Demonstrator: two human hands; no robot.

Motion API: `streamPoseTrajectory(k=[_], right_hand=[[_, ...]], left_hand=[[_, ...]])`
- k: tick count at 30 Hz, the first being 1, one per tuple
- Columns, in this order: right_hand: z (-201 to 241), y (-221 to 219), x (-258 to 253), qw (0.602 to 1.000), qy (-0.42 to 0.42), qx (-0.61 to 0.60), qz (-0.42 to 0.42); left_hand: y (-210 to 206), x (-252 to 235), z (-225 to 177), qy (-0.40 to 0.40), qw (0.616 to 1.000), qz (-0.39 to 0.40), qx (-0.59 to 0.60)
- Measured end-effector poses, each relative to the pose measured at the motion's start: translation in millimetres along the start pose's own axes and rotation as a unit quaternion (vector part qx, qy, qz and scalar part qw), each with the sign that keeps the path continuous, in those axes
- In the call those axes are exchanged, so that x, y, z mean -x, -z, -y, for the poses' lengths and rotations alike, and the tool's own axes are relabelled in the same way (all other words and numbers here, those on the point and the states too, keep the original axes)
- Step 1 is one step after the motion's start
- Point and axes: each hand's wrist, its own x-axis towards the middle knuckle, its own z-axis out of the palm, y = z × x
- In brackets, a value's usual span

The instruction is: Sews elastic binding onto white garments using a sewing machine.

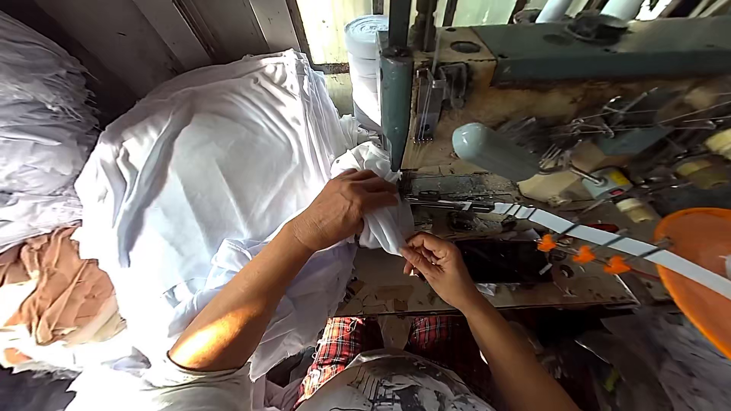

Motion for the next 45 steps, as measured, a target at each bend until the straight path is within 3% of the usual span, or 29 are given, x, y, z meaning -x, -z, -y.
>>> streamPoseTrajectory(k=[4,9,12,16,19,21,24,26,28,29,31,33,35,37,39,41,45], right_hand=[[1.7,1.3,-4.6,1.0,0.016,-0.015,0.003],[9.7,4.2,-20.4,1.0,0.016,0.005,-0.003],[11.3,5.6,-30.1,1.0,-0.009,0.005,-0.004],[17.4,8.8,-37.1,0.998,-0.067,-0.014,0.005],[17.4,7.8,-38.2,0.998,-0.061,0.0,0.01],[19.6,5.5,-38.5,0.998,-0.066,0.016,0.01],[24.8,2.8,-42.0,0.996,-0.067,0.05,0.008],[29.4,1.2,-42.8,0.995,-0.071,0.073,0.018],[35.8,0.4,-39.6,0.993,-0.063,0.086,0.043],[39.9,-0.4,-35.1,0.993,-0.054,0.084,0.063],[46.6,-3.8,-19.6,0.992,-0.012,0.057,0.11],[44.1,-7.2,5.0,0.991,0.039,0.037,0.125],[28.8,-8.9,34.5,0.992,0.081,0.064,0.069],[6.5,-4.7,64.5,0.98,0.088,0.174,-0.036],[-10.0,4.0,88.5,0.941,0.052,0.317,-0.108],[-10.7,5.3,101.8,0.897,0.002,0.432,-0.097],[-11.1,-7.1,97.5,0.819,-0.03,0.57,-0.05]], left_hand=[[-5.0,4.6,-5.0,-0.04,0.997,0.065,-0.011],[4.6,-1.1,-24.9,-0.053,0.985,-0.003,-0.163],[7.2,1.4,-37.4,-0.017,0.979,0.018,-0.201],[15.5,15.8,-58.8,0.03,0.997,0.067,0.004],[17.9,25.8,-17.7,0.203,0.975,-0.009,0.088],[10.4,30.9,19.6,0.367,0.923,0.015,0.113],[-13.9,41.3,37.5,0.463,0.84,-0.051,0.276],[-10.9,52.8,28.2,0.443,0.819,-0.162,0.326],[3.4,62.2,0.9,0.354,0.852,-0.249,0.293],[10.6,68.1,-17.9,0.309,0.876,-0.257,0.266],[22.9,81.1,-55.0,0.26,0.918,-0.202,0.224],[26.2,92.6,-76.1,0.264,0.937,-0.163,0.162],[25.5,100.8,-83.6,0.29,0.935,-0.163,0.12],[21.4,105.1,-86.1,0.29,0.938,-0.158,0.108],[12.7,102.4,-90.1,0.248,0.95,-0.168,0.086],[3.4,92.7,-94.2,0.199,0.963,-0.165,0.072],[-30.2,76.7,-100.5,0.126,0.991,0.011,0.036]])
